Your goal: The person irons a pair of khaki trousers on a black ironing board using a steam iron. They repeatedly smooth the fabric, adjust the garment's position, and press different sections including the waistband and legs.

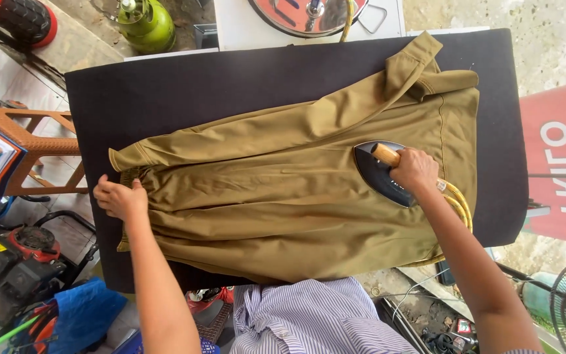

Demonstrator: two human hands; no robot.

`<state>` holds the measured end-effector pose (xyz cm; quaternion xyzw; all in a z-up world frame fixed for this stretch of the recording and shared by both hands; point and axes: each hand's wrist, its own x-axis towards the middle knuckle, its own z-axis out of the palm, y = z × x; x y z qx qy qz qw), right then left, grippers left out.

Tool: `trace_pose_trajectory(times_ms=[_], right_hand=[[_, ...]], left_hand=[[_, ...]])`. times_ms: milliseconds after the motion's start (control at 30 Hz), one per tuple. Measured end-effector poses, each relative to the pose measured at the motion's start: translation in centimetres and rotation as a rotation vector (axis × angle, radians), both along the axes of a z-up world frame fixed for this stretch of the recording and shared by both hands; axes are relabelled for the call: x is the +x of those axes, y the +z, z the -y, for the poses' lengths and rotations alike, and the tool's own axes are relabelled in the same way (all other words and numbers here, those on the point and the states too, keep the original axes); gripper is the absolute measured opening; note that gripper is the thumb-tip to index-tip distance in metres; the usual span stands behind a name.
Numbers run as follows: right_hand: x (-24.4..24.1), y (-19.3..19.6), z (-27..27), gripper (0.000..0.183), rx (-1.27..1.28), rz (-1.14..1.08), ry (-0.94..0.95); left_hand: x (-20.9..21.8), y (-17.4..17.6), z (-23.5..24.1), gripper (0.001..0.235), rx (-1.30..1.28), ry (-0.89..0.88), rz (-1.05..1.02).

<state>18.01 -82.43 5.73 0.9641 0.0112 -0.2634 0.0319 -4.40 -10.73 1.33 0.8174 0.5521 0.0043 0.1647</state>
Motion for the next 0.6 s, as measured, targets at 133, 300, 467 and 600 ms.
trace_pose_trajectory(times_ms=[133,300,467,600], right_hand=[[-0.2,0.0,-2.2,0.043,-0.035,0.009,0.044],[-1.1,1.9,-8.6,0.042,0.025,-0.025,0.137],[-1.4,1.7,-7.5,0.038,0.032,-0.042,0.102],[-1.1,1.1,-3.4,0.039,-0.01,-0.048,0.077]], left_hand=[[-1.5,-4.6,-6.0,0.092,-0.122,-0.11,-0.144],[-0.2,-2.5,-2.8,0.065,-0.144,-0.034,0.063],[0.1,-2.7,-4.4,0.054,-0.179,0.052,-0.005],[7.5,12.0,7.6,0.042,0.386,-0.161,0.512]])
